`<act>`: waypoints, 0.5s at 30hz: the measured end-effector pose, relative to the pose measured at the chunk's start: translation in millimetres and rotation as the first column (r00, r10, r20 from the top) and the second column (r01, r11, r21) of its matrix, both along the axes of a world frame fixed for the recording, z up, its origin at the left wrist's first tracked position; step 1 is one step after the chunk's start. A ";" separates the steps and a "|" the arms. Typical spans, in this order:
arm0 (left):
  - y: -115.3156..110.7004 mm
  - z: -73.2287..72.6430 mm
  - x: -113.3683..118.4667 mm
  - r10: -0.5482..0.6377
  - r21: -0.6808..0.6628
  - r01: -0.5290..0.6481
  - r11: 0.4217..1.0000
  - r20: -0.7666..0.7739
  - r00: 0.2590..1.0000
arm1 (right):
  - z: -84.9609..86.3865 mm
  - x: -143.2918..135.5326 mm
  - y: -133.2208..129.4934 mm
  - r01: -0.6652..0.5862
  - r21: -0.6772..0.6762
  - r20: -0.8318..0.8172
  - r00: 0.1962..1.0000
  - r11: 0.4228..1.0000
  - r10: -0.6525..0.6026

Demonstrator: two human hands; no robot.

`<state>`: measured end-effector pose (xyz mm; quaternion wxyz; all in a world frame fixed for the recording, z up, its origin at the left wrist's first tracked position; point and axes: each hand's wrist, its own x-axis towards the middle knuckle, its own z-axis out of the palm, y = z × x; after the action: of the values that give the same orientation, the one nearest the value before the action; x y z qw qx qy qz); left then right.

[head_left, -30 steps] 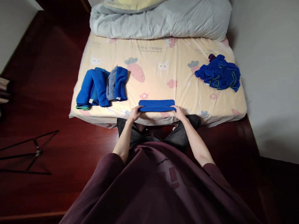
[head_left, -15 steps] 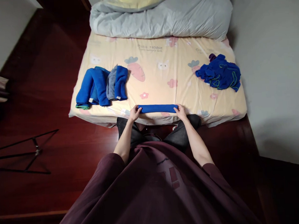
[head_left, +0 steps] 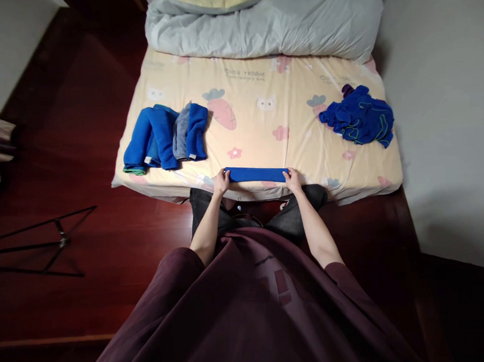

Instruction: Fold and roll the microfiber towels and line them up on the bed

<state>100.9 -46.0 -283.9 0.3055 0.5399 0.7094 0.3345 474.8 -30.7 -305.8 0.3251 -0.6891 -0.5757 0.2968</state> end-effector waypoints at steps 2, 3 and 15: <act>0.0 2.8 -0.1 -0.015 -0.026 0.014 1.000 -0.032 0.999 | -1.4 0.9 2.7 -0.009 -0.022 0.000 1.000 1.000 0.009; -0.1 4.6 0.1 -0.023 -0.049 0.021 0.999 -0.055 0.998 | -2.1 1.3 4.2 -0.013 -0.033 -0.009 1.000 0.999 0.013; -2.1 15.8 6.8 0.016 -0.138 -0.032 0.990 -0.113 0.993 | -6.3 2.7 8.8 0.042 -0.116 -0.118 0.991 0.992 -0.056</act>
<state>107.8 -48.1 -268.0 0.2984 0.5265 0.7535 0.2569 477.5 -22.0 -312.1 0.3270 -0.7011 -0.5201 0.3621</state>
